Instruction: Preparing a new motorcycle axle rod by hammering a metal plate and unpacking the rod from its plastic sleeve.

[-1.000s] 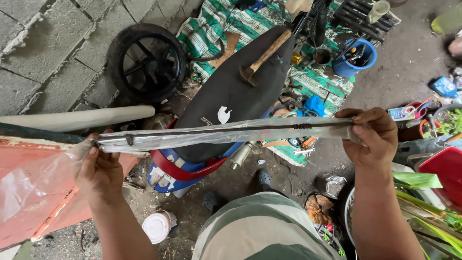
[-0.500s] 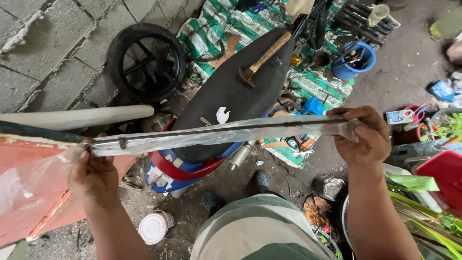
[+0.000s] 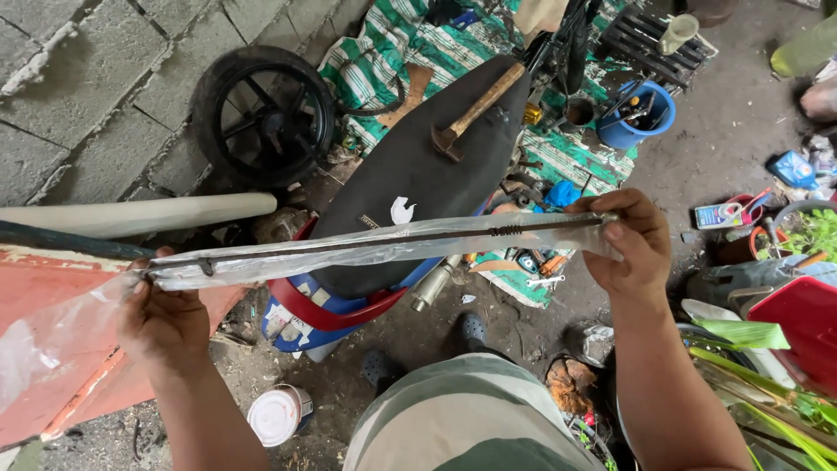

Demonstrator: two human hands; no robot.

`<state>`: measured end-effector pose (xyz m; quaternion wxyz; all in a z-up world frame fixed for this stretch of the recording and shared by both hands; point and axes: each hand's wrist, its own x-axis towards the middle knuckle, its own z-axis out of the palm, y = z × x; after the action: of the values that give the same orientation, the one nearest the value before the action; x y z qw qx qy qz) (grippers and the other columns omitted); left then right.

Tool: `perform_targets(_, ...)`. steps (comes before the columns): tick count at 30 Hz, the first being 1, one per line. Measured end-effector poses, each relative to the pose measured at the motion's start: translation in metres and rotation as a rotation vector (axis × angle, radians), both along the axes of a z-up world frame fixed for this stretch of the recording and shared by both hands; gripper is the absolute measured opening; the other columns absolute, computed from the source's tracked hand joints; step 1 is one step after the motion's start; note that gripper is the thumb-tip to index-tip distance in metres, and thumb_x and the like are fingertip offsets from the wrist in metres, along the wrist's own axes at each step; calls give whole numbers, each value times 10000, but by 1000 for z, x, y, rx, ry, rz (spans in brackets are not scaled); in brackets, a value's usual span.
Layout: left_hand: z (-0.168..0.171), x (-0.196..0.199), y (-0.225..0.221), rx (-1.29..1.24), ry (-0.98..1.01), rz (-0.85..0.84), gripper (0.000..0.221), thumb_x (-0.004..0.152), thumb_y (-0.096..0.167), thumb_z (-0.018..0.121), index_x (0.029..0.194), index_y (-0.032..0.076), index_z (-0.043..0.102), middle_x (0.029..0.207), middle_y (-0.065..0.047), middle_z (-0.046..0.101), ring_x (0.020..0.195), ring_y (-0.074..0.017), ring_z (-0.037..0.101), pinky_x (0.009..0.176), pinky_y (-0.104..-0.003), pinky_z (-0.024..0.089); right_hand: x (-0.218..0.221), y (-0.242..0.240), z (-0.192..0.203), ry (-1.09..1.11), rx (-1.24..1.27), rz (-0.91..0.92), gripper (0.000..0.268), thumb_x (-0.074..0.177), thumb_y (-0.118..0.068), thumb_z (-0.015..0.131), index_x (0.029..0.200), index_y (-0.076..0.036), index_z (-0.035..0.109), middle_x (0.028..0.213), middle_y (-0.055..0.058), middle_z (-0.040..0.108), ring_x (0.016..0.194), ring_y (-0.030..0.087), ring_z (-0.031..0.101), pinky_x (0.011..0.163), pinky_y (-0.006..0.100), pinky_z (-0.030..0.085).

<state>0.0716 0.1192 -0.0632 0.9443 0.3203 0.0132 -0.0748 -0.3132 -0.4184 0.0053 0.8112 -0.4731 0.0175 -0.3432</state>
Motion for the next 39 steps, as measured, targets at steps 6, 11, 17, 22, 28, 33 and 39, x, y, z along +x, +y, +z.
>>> perform_targets(6, 3, -5, 2, 13, -68, 3, 127, 1009, 74, 692, 1075, 98, 798, 1257, -38, 800, 1447, -364, 740, 1123, -430, 698, 2, 1, -9, 135, -29, -146, 204, 1004, -70, 758, 1200, -25, 730, 1197, 251, 787, 1018, 361, 815, 826, 472, 724)
perform_targets(11, 3, -9, 4, 12, -71, 3, 230, 1032, 68, 662, 1222, 8, 778, 1282, -104, 794, 1363, -368, 781, 1059, -492, 723, 3, -2, -11, 127, -6, -141, 212, 1000, -59, 770, 1208, -29, 749, 1201, 225, 788, 1148, 365, 808, 865, 506, 730)
perform_targets(17, 12, -20, -1, 89, -147, -48, 230, 1082, 111, 629, 1250, 36, 768, 1249, -89, 799, 1354, -327, 781, 1057, -459, 725, 2, -12, -16, 139, 18, -117, 232, 1060, -68, 723, 1283, -8, 723, 1268, 259, 768, 1247, 380, 783, 898, 499, 749)
perform_targets(22, 11, -24, 4, 83, -119, -14, 171, 1058, 97, 660, 1191, 39, 750, 1291, -100, 773, 1398, -377, 756, 1075, -507, 707, 4, -16, -22, 131, 62, -108, 228, 1051, -36, 702, 1273, 11, 724, 1245, 293, 764, 1207, 418, 784, 889, 531, 756)
perform_targets(28, 15, -31, 5, 115, -118, 12, 97, 1053, 81, 673, 1102, 94, 756, 1299, -92, 781, 1387, -380, 766, 980, -479, 718, 6, -15, -22, 109, 58, -95, 211, 1064, -23, 694, 1269, 10, 727, 1235, 265, 774, 1195, 401, 792, 910, 522, 758)
perform_targets(33, 23, -41, 5, 84, -113, 18, 161, 1070, 54, 655, 1135, 45, 802, 1316, -121, 801, 1391, -435, 751, 1066, -469, 714, 6, -14, -23, 142, 71, -113, 220, 1050, -45, 709, 1261, 12, 733, 1203, 261, 783, 1173, 396, 800, 886, 521, 753)
perform_targets(39, 18, -43, 12, 107, -94, 47, 215, 1043, 48, 630, 1216, -25, 734, 1315, -146, 712, 1360, -387, 758, 1010, -480, 738, 5, -16, -29, 160, 58, -77, 217, 1091, -81, 699, 1302, -33, 721, 1292, 268, 739, 1272, 429, 752, 933, 567, 761)
